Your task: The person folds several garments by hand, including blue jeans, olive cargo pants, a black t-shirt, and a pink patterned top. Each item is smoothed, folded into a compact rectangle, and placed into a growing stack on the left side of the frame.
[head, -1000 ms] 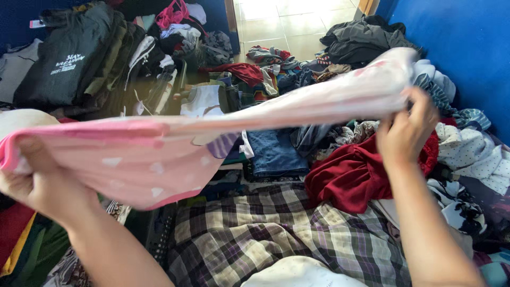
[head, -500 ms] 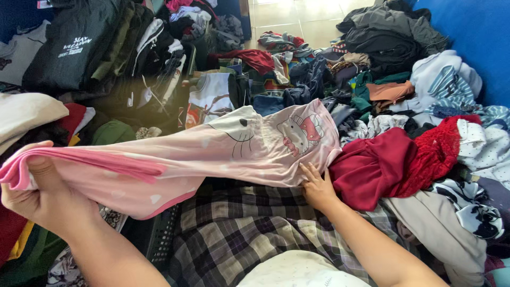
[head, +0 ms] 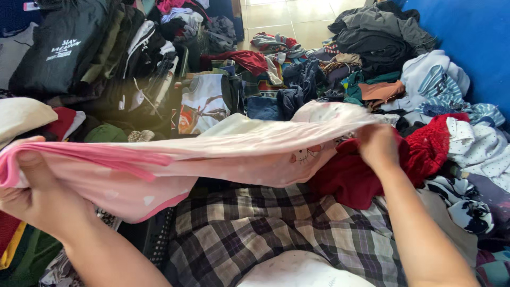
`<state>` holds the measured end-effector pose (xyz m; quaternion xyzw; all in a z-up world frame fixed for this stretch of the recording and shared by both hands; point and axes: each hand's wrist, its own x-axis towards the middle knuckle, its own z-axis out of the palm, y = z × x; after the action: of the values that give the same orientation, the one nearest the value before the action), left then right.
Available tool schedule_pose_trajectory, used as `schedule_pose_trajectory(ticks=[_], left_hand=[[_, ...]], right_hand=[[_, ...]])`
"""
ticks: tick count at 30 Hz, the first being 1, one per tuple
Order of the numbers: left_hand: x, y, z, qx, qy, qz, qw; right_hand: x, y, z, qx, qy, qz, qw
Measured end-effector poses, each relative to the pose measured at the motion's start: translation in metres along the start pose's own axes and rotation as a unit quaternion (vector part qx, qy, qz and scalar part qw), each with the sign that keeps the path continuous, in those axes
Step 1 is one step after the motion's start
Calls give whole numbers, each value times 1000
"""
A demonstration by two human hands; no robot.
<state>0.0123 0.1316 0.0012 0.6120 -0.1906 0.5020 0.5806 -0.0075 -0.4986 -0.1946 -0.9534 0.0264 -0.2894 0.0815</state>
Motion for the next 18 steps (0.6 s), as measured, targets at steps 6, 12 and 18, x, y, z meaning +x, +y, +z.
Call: schedule_pose_trajectory(ticks=[6, 12, 18], left_hand=[[10, 4, 1, -10, 4, 10, 1000], [18, 12, 6, 45, -13, 43, 998], [19, 23, 13, 30, -16, 45, 998]], right_hand=[[-59, -120, -4, -22, -342, 65, 937], [-51, -216, -7, 68, -222, -21, 973], [-48, -271, 20, 164, -15, -131, 978]])
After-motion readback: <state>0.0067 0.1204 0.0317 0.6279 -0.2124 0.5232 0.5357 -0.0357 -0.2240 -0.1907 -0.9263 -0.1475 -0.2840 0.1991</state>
